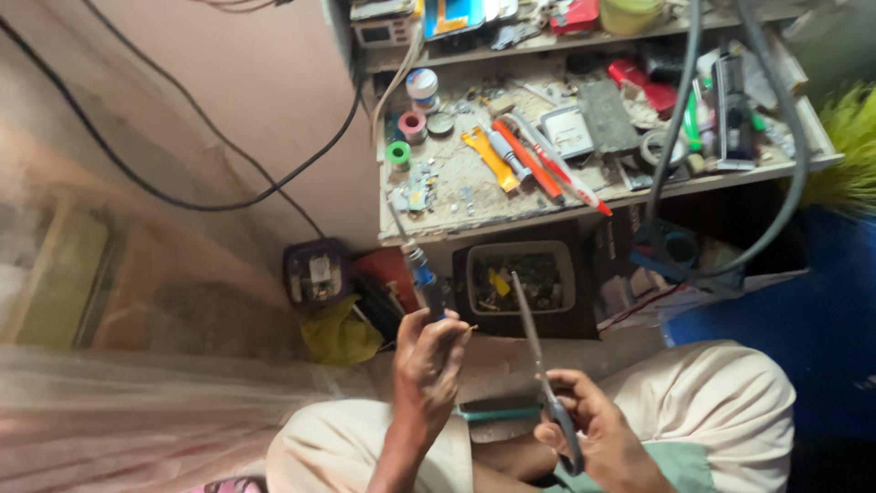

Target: The person is soldering a small electronic component onto a circuit board. They use a soldering iron to heat the component and apply solder, then use tweezers to position the part and scissors to trim excess solder wire.

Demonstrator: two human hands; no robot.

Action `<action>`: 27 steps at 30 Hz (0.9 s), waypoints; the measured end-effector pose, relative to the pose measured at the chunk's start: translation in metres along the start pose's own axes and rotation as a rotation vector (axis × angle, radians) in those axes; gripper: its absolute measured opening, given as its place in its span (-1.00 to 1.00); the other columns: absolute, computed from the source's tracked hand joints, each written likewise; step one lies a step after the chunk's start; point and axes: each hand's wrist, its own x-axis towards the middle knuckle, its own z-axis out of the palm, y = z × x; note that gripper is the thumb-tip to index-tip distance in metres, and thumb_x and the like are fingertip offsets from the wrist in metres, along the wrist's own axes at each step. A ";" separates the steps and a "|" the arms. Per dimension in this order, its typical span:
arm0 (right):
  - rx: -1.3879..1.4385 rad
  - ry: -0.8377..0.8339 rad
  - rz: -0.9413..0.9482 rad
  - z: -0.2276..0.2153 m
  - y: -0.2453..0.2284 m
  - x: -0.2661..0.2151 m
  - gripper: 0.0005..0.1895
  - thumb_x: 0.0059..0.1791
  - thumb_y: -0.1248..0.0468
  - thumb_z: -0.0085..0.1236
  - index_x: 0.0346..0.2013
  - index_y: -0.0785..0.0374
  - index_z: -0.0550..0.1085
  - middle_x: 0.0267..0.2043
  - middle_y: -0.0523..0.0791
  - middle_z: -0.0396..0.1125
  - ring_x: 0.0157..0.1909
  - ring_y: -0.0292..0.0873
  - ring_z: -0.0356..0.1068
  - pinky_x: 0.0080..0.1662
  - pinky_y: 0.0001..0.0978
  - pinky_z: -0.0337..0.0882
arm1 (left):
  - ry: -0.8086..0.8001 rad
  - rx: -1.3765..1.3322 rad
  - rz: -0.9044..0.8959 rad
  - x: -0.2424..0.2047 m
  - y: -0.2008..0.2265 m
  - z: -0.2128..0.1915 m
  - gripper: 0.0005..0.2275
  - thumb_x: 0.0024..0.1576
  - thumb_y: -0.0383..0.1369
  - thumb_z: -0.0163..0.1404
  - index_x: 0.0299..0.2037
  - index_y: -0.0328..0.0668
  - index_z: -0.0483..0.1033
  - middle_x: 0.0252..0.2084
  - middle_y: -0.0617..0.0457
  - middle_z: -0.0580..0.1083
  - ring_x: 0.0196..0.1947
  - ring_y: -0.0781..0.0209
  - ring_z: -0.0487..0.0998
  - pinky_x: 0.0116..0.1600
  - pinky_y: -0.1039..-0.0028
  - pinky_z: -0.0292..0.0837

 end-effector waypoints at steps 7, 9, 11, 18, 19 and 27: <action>-0.120 0.011 -0.325 -0.059 -0.085 -0.025 -0.11 -0.05 -0.18 0.18 0.33 0.29 0.10 -0.08 -0.06 0.34 -0.09 -0.18 0.37 -0.01 -0.35 0.32 | 0.028 -0.078 0.057 0.009 0.002 -0.004 -0.82 0.05 -0.62 0.16 -0.17 -0.24 0.56 -0.05 -0.06 0.43 -0.11 0.19 0.59 -0.04 0.46 0.55; 0.032 0.188 -0.302 -0.088 -0.121 -0.024 -0.21 -0.02 -0.16 0.13 0.22 0.39 0.20 -0.13 0.05 0.41 -0.16 -0.08 0.44 -0.08 -0.27 0.40 | -0.001 -0.146 0.011 0.021 0.007 -0.004 -0.85 0.06 -0.58 0.17 -0.18 -0.25 0.57 -0.07 -0.05 0.44 -0.16 0.22 0.59 -0.10 0.48 0.56; 0.019 0.343 -0.387 -0.122 -0.163 -0.019 -0.31 -0.04 -0.06 0.19 0.16 0.39 0.31 -0.13 0.08 0.44 -0.20 -0.08 0.47 -0.23 -0.32 0.42 | -0.038 -0.148 -0.016 0.037 0.016 -0.009 -0.87 0.06 -0.53 0.18 -0.21 -0.25 0.56 -0.10 -0.03 0.47 -0.24 0.27 0.59 -0.19 0.51 0.56; -0.133 0.597 -0.440 -0.232 -0.298 0.067 -0.42 -0.03 -0.10 0.31 -0.09 0.40 0.48 -0.22 -0.01 0.47 -0.42 -0.26 0.39 -0.48 -0.61 0.26 | -0.088 0.156 0.146 0.109 0.052 -0.016 -0.88 0.05 -0.48 0.21 -0.24 -0.25 0.58 -0.27 -0.01 0.50 -0.39 0.26 0.55 -0.28 0.48 0.48; -0.118 0.633 -0.399 -0.245 -0.311 0.083 -0.43 -0.05 -0.08 0.32 -0.10 0.40 0.48 -0.23 0.00 0.48 -0.43 -0.26 0.40 -0.51 -0.62 0.24 | -0.107 0.177 0.144 0.116 0.053 -0.015 -0.88 0.05 -0.48 0.20 -0.25 -0.24 0.57 -0.26 -0.02 0.51 -0.38 0.23 0.56 -0.27 0.46 0.48; -0.063 0.696 -0.209 -0.326 -0.357 0.158 -0.55 -0.04 0.00 0.35 -0.09 0.26 0.47 -0.26 0.02 0.48 -0.49 -0.25 0.44 -0.63 -0.67 0.16 | -0.200 0.162 0.204 0.141 0.043 -0.008 -0.88 0.05 -0.45 0.19 -0.24 -0.22 0.56 -0.28 -0.03 0.51 -0.27 0.10 0.59 -0.18 0.35 0.48</action>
